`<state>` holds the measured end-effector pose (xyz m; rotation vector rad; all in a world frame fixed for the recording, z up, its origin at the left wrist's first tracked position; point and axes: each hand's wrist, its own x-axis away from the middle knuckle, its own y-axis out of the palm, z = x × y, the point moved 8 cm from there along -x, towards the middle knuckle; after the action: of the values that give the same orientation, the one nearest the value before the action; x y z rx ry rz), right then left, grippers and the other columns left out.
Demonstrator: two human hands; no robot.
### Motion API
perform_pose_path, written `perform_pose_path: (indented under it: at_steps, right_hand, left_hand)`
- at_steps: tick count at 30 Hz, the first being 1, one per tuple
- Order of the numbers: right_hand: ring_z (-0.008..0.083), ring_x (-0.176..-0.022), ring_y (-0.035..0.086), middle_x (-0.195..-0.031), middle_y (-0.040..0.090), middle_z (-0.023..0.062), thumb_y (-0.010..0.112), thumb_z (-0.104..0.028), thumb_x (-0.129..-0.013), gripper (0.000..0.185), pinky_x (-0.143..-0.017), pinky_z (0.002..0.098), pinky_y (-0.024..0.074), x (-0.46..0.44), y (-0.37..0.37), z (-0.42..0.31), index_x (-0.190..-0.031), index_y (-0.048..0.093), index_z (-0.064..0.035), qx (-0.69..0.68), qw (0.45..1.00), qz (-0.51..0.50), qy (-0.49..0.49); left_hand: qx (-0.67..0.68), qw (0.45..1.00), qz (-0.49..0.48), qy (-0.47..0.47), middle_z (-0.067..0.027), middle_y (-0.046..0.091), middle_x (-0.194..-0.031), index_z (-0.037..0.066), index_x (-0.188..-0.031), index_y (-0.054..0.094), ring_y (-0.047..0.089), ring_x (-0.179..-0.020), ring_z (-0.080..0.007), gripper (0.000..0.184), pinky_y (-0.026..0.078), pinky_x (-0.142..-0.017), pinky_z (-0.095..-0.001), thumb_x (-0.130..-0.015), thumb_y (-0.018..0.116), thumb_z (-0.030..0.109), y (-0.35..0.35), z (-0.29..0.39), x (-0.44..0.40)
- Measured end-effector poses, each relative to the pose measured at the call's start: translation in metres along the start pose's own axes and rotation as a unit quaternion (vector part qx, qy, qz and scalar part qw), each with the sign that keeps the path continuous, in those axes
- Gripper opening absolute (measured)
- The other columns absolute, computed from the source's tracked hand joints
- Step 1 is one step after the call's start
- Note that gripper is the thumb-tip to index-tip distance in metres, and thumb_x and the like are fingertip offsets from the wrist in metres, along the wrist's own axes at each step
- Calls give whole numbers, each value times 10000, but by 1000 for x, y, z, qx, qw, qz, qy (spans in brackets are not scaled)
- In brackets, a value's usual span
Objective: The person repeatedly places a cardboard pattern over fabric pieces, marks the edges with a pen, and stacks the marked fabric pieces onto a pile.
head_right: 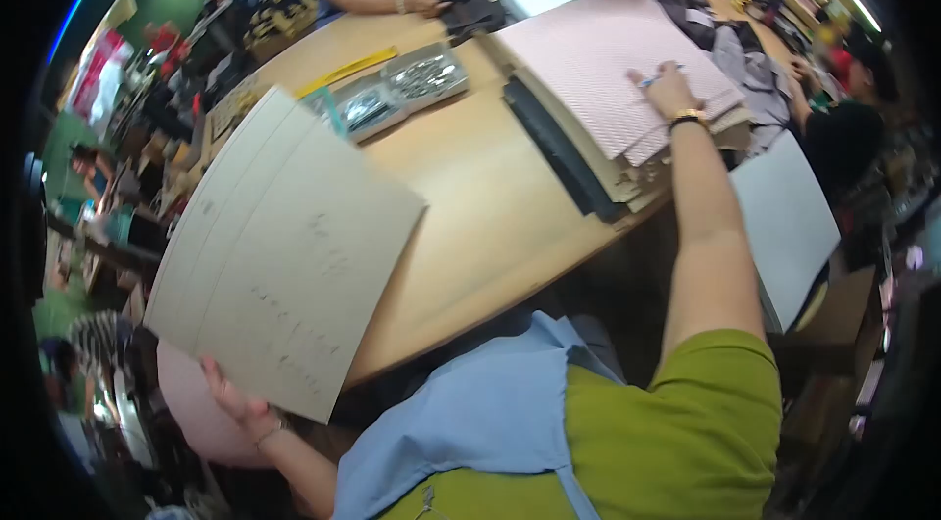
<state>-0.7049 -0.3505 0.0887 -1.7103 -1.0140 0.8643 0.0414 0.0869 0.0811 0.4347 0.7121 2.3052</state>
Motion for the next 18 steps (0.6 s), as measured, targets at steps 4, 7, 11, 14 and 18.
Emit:
perform_pose_path:
  at_steps: [4,7,11,14,18]
  right_hand:
    - [310,-1224,574,-1274,606,213,482,-297,-1033,361,-1054,486,410,33,-19,-80,-1288,535,-47,-220,906,103,-346]
    - [291,-1272,531,-1354,573,165,392,-365,-1064,485,-1059,396,411,152,-6,-167,-1343,491,19,-465,835,-152,-251]
    - [156,-1141,583,-1385,541,98,594,-491,-951,722,-955,266,429,250,36,-204,-1453,383,-17,-540,664,-453,-248]
    - [87,-997,580,-1189,612,52,662,-336,-948,538,-865,206,438,266,57,-197,-1329,500,8,-517,645,-496,-267]
    - [99,-974,582,-1077,636,44,630,-237,-978,377,-837,227,460,263,33,-176,-1263,546,-4,-572,736,-292,-213]
  left_hand:
    - [-3,999,25,-46,-140,538,-1330,25,-1341,488,513,-1234,-306,453,415,-1057,-443,-997,477,320,1,-13,0]
    - [-14,1000,25,-3,-120,603,-1296,21,-1317,544,567,-1199,-256,434,444,-1039,-400,-993,510,307,-8,-34,-16]
    - [38,987,-153,-26,-97,579,-1306,15,-1404,446,572,-1173,-201,468,468,-996,-334,-1010,533,254,64,-37,-12]
    - [-18,989,-141,-27,-104,595,-1289,31,-1389,475,580,-1164,-204,456,478,-975,-338,-1018,525,291,65,-34,-19]
    - [-504,847,-52,160,-169,618,-1233,54,-1279,591,608,-1132,-260,421,474,-971,-380,-983,570,353,17,8,-50]
